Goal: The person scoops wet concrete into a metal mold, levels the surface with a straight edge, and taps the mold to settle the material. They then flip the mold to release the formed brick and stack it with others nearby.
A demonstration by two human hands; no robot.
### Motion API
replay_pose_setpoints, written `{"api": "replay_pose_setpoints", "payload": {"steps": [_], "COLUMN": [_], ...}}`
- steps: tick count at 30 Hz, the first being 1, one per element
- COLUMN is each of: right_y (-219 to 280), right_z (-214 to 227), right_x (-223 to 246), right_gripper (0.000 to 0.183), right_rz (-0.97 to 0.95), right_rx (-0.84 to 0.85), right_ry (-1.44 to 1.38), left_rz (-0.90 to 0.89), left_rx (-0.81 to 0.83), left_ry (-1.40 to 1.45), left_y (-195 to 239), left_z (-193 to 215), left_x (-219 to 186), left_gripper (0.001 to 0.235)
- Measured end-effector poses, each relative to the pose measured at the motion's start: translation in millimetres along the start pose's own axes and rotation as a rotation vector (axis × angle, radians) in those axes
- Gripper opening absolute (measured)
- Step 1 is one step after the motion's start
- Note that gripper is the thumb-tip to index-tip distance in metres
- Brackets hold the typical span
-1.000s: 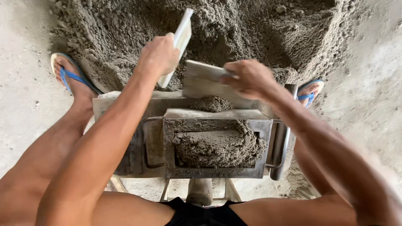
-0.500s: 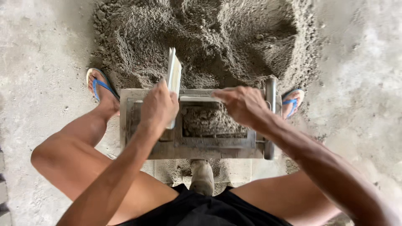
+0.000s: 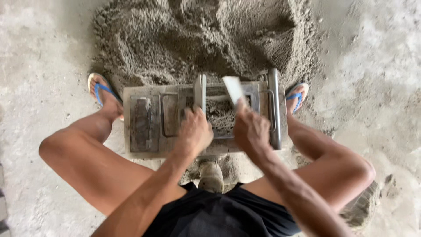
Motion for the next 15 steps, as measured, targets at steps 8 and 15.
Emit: {"api": "replay_pose_setpoints", "payload": {"steps": [8, 15], "right_y": [25, -32], "right_z": [24, -40], "right_x": [-46, -32], "right_gripper": [0.025, 0.004], "right_rz": [0.520, 0.601], "right_rx": [-0.268, -0.412], "right_ry": [-0.031, 0.022], "left_rz": [-0.188, -0.493], "left_rx": [0.158, 0.438], "left_ry": [-0.102, -0.549], "left_y": [-25, -45], "left_z": [64, 27], "left_x": [-45, -61], "left_gripper": [0.046, 0.047]}}
Point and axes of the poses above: each hand's wrist, its own y-axis away from the middle knuckle, its own z-axis out of the back of the hand, x = y × z, the point moved 7 cm from there along -y, towards the middle knuckle, and after that the axes turned 13 degrees about y, right-handed, at the moved point
